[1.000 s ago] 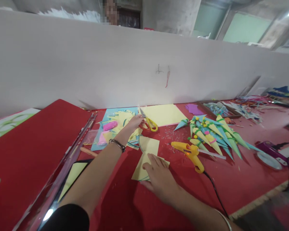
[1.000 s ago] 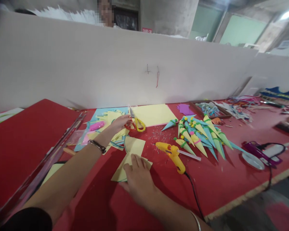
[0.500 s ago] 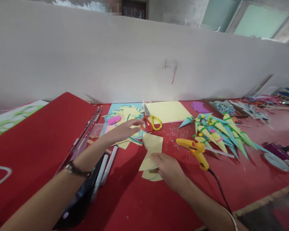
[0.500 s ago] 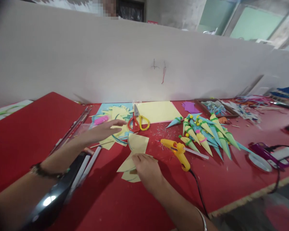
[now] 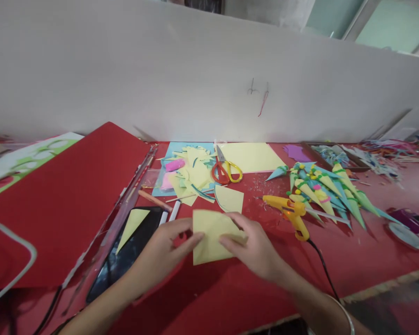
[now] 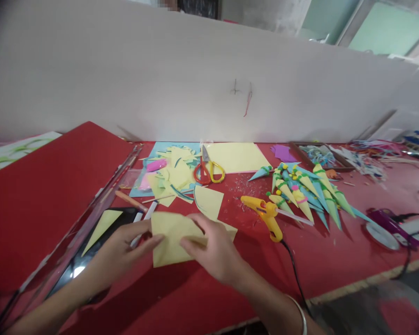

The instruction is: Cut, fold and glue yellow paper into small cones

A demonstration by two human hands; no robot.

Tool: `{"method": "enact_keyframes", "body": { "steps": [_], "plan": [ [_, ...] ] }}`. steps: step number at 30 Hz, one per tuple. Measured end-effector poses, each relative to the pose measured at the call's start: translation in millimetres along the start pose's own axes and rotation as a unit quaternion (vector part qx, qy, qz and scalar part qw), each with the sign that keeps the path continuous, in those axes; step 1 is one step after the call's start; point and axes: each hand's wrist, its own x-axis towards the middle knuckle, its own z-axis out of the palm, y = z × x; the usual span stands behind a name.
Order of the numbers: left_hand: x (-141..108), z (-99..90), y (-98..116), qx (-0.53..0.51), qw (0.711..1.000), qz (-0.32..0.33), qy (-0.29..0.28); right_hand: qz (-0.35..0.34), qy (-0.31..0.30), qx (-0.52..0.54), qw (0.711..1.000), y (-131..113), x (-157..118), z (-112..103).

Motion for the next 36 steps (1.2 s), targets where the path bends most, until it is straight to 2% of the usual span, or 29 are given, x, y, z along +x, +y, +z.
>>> {"method": "enact_keyframes", "body": {
  "steps": [2,4,6,9,12,17,23,30,31,33,35,36],
  "plan": [
    [-3,-1.4,-2,-0.098,0.991,-0.092,0.02,0.085,-0.017,0.158,0.984,-1,-1,-1],
    [-6,-1.0,-3,-0.161,0.976,-0.145,0.032,0.126,-0.038,0.257,0.957,0,-2,0],
    [-9,0.4,-4,-0.202,0.963,-0.173,0.033,0.15,-0.038,0.298,0.942,2,-4,1],
    [-12,3.3,-5,-0.248,0.949,-0.191,0.024,0.197,0.004,0.333,0.922,4,-6,6],
    [-13,5.6,-8,-0.253,0.948,-0.191,0.023,0.215,0.037,0.339,0.915,3,-8,12],
    [-13,3.8,-10,-0.236,0.954,-0.18,0.032,0.187,0.029,0.301,0.935,4,-9,14],
    [-13,-0.9,-13,-0.221,0.958,-0.182,0.0,0.142,-0.013,0.196,0.97,5,-11,5],
    [-14,4.4,-17,-0.229,0.957,-0.177,-0.032,0.123,-0.03,0.248,0.961,13,-13,12],
    [-15,4.7,-18,-0.225,0.959,-0.168,-0.039,0.113,-0.023,0.229,0.966,14,-14,14],
    [-17,5.1,-22,-0.185,0.975,-0.119,-0.039,0.073,0.034,0.146,0.986,14,-18,17],
    [-20,5.6,-28,-0.09,0.996,-0.027,-0.002,-0.028,0.111,0.011,0.993,12,-22,18],
    [-22,6.3,-31,-0.026,0.999,0.027,0.026,-0.098,0.137,-0.072,0.983,11,-25,18]
  ]
}}
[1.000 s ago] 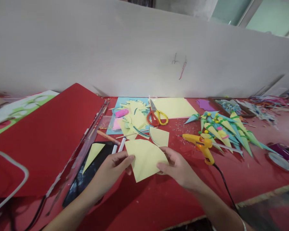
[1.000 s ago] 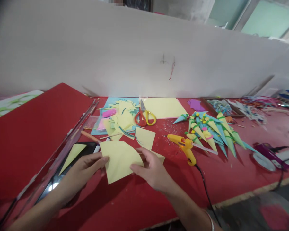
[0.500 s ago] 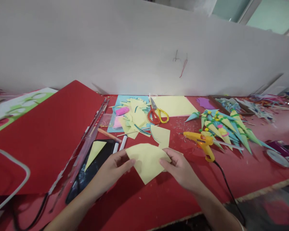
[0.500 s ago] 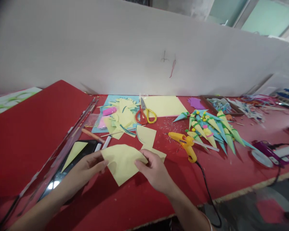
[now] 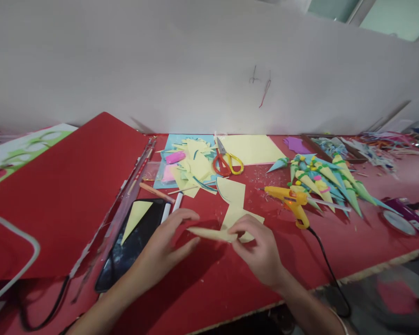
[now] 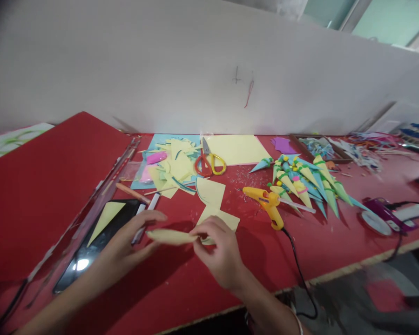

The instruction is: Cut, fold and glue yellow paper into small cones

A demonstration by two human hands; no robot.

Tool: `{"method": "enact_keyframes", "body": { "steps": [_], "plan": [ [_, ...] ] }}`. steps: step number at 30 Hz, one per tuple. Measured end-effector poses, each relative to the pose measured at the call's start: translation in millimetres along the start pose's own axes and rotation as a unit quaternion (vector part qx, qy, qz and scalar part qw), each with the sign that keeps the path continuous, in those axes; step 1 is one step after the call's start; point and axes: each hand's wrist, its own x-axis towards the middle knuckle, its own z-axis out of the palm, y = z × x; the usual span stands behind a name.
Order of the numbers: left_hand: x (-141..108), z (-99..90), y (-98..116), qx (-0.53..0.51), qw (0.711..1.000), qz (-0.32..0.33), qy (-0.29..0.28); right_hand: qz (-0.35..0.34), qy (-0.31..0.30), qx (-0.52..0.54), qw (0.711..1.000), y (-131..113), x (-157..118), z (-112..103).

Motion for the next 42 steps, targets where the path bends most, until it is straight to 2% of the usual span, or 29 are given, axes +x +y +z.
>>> {"method": "enact_keyframes", "body": {
  "steps": [1,3,4,6,8,11,14,17,22,29,42],
  "plan": [
    [-3,0.7,-2,0.068,0.996,0.054,0.022,-0.081,0.007,-0.076,0.994,-1,-2,0],
    [-8,3.3,-4,0.19,0.97,0.147,0.029,-0.208,-0.017,-0.204,0.957,-1,-7,0],
    [-10,5.3,-4,0.239,0.953,0.185,0.014,-0.242,-0.036,-0.251,0.937,0,-10,2],
    [-14,10.7,-3,0.309,0.92,0.237,-0.036,-0.264,-0.077,-0.304,0.912,4,-14,6],
    [-17,17.1,-1,0.346,0.897,0.26,-0.087,-0.25,-0.117,-0.32,0.906,8,-18,9],
    [-22,24.9,-1,0.352,0.897,0.236,-0.129,-0.173,-0.177,-0.282,0.927,12,-22,10],
    [-28,28.6,-3,0.317,0.921,0.192,-0.116,-0.086,-0.202,-0.209,0.953,16,-24,4],
    [-30,30.8,-5,0.285,0.941,0.162,-0.086,-0.041,-0.191,-0.151,0.969,20,-25,0],
    [-24,34.1,-4,0.278,0.95,0.118,-0.077,-0.037,-0.156,-0.108,0.981,26,-25,0],
    [-15,32.9,-4,0.245,0.959,0.132,-0.047,-0.035,-0.143,-0.11,0.983,25,-25,1],
    [-15,33.2,-6,0.227,0.966,0.119,-0.014,0.03,-0.127,-0.075,0.989,22,-21,-3]
  ]
}}
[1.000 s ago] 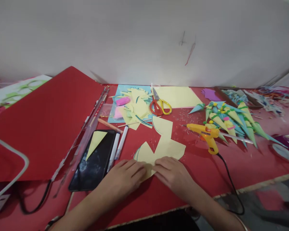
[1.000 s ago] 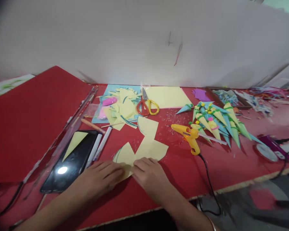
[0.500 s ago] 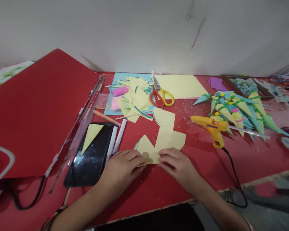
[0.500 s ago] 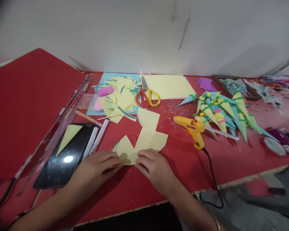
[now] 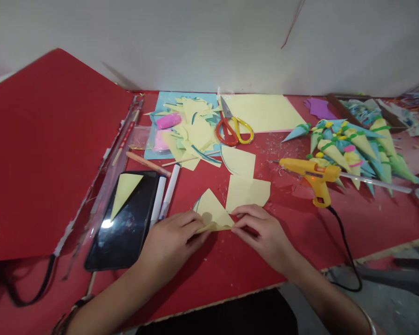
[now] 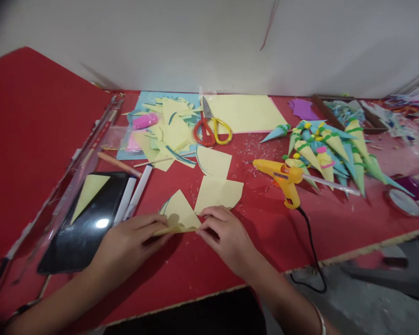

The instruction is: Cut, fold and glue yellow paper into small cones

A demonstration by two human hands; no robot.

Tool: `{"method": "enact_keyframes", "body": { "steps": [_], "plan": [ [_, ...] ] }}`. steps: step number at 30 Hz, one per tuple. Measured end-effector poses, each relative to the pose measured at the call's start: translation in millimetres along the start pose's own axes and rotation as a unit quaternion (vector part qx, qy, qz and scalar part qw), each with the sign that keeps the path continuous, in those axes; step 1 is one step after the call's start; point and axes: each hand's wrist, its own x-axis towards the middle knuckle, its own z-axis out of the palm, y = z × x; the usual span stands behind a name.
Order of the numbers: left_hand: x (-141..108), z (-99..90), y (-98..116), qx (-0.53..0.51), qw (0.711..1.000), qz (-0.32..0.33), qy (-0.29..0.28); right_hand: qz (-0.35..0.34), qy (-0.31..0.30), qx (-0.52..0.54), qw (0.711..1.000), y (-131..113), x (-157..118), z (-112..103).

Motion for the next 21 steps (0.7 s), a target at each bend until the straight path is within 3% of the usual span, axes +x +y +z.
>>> {"method": "enact_keyframes", "body": {
  "steps": [13,19,21],
  "plan": [
    [-0.8,3.7,-0.4,-0.014,1.0,-0.002,0.01,-0.008,-0.013,-0.066,0.998,1.6,0.5,1.2],
    [-0.4,4.9,-0.5,-0.014,1.0,-0.005,0.017,0.002,0.034,-0.025,0.999,-3.4,-0.5,-2.6],
    [-1.6,5.1,-0.6,-0.026,1.0,-0.003,0.013,-0.009,0.022,-0.03,0.999,-5.6,-0.7,-3.0]
  ]
}}
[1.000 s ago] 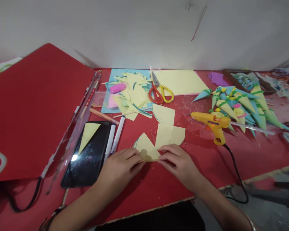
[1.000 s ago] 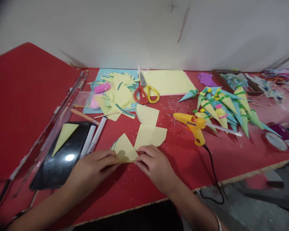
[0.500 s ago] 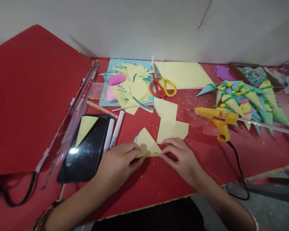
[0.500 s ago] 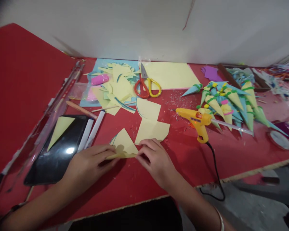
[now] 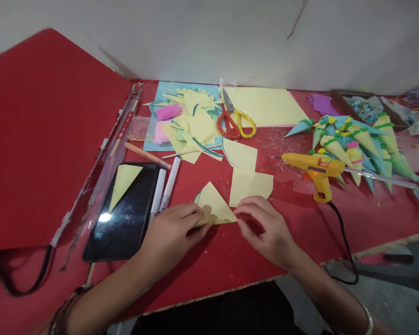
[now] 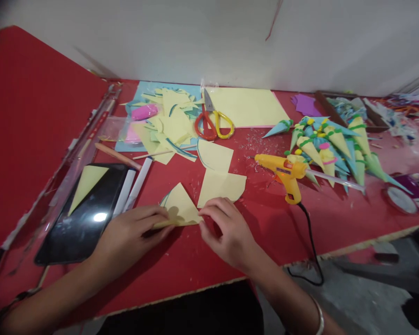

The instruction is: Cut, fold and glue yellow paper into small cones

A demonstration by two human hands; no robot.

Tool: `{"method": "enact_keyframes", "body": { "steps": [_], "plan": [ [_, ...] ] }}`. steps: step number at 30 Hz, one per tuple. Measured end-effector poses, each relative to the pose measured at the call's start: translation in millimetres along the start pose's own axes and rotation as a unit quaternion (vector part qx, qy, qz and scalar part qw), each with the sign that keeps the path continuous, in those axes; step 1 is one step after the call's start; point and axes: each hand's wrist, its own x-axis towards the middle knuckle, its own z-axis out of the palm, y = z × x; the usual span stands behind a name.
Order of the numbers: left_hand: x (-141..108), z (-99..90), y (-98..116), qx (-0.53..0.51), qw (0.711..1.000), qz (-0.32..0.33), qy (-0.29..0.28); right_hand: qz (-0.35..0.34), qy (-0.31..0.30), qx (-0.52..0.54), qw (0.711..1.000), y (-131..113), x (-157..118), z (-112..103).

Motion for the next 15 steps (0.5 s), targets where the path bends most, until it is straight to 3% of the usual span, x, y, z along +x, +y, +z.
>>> {"method": "enact_keyframes", "body": {
  "steps": [4,15],
  "plan": [
    [-1.4,-2.4,-0.3,-0.012,1.0,0.007,-0.006,-0.023,-0.059,-0.046,0.997,-0.6,-0.1,2.7],
    [2.6,-0.8,-6.7,0.013,0.998,-0.053,-0.031,0.003,-0.047,-0.025,0.999,-0.3,-0.7,5.5]
  ]
}}
